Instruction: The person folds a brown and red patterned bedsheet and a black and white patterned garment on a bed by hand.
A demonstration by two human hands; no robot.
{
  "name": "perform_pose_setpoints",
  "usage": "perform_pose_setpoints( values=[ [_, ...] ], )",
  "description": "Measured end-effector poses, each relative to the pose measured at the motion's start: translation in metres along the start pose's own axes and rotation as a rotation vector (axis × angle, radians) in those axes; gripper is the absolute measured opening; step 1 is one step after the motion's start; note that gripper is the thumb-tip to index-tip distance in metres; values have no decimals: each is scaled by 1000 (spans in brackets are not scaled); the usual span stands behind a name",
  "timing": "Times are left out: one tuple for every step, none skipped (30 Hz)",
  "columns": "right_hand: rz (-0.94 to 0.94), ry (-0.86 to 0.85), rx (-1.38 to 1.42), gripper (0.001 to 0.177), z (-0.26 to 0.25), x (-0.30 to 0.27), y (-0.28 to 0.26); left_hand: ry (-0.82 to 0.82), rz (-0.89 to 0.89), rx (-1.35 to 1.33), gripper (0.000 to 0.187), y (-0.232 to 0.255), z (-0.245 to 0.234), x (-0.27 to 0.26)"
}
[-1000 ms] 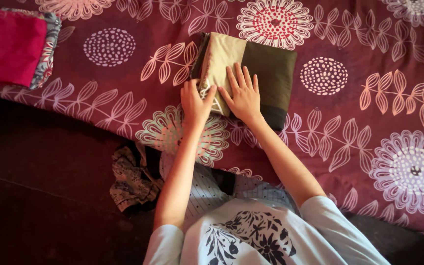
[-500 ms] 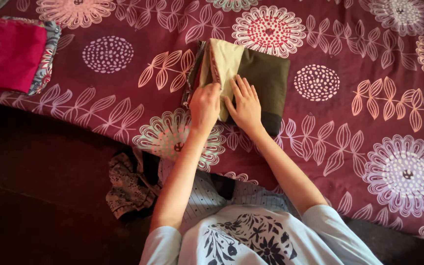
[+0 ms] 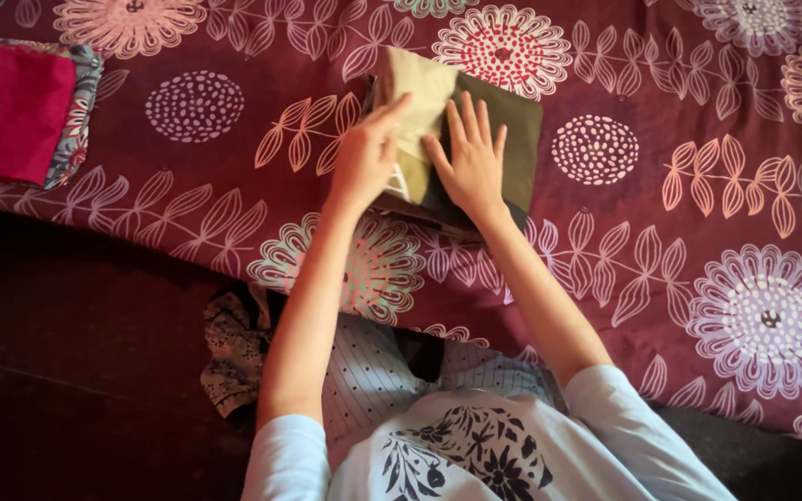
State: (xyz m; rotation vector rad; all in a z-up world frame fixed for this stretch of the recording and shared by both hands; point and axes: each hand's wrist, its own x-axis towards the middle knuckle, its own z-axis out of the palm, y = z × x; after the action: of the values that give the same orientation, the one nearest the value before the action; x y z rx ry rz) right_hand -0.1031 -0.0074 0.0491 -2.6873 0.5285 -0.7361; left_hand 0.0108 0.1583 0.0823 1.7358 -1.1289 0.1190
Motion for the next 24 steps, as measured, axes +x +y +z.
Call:
perform_pose_setpoints(
  values=[
    [-9, -2, -30, 72, 4, 4, -3, 9, -18, -12, 53, -9, -4, -2],
    [-18, -4, -61, 72, 11, 8, -6, -11, -20, 40, 56, -19, -7, -6],
    [-30, -7, -91, 72, 18, 7, -6, -29, -23, 92, 60, -29, -10, -12],
    [-35, -6, -124, 73, 24, 0, -6, -48, -27, 144, 64, -38, -10, -17],
    [-42, 4, -156, 74, 29, -5, -7, -59, -72, 61, 66, -45, -9, -21],
    [-49, 14, -188, 76, 34, -8, -6, -71, -117, -21, 67, -49, -8, -29],
    [-47, 20, -190, 75, 37, -9, -5, -87, -162, -104, 69, -54, -8, -33],
    [-44, 25, -191, 74, 40, -9, -4, -110, -129, -115, 67, -62, -8, -26],
    [-37, 23, -193, 73, 42, -13, -2, -137, -104, -129, 65, -70, -7, -18],
    [-36, 20, -188, 72, 44, -17, -2, -164, -78, -144, 65, -77, -4, -11],
    [-35, 23, -184, 72, 44, -16, -2, -163, -145, -163, 62, -83, -1, -2],
    [-35, 26, -180, 71, 42, -15, -2, -162, -211, -182, 59, -87, 3, 7],
    [-32, 17, -179, 71, 40, -15, -2, -162, -279, -201, 56, -89, 8, 14],
    [-28, 8, -178, 71, 38, -14, -2, -186, -213, -128, 62, -89, 12, 20],
    [-27, -3, -173, 71, 37, -14, -3, -209, -149, -54, 70, -88, 14, 24],
    [-26, 5, -157, 72, 35, -14, -3, -232, -86, 20, 77, -85, 15, 26],
    [-25, 11, -140, 73, 33, -16, -2, -226, -41, -2, 80, -81, 13, 24],
    [-25, 17, -123, 74, 32, -17, -2, -220, 3, -24, 84, -77, 9, 21],
    [-33, 17, -127, 74, 32, -17, -2, -213, 51, -47, 87, -72, 5, 22],
    [-41, 17, -131, 74, 33, -17, -4, -224, -14, -48, 89, -68, 1, 23],
    [-49, 15, -138, 74, 33, -20, -3, -236, -82, -52, 91, -64, -4, 21],
    [-58, -3, -148, 74, 34, -22, -3, -249, -150, -57, 93, -59, -6, 20],
    [-64, -17, -159, 74, 35, -22, -2, -294, -271, 72, 88, -53, -5, 24],
    [-70, -30, -170, 73, 36, -21, -1, -338, -391, 203, 84, -47, -3, 28]
  ],
)
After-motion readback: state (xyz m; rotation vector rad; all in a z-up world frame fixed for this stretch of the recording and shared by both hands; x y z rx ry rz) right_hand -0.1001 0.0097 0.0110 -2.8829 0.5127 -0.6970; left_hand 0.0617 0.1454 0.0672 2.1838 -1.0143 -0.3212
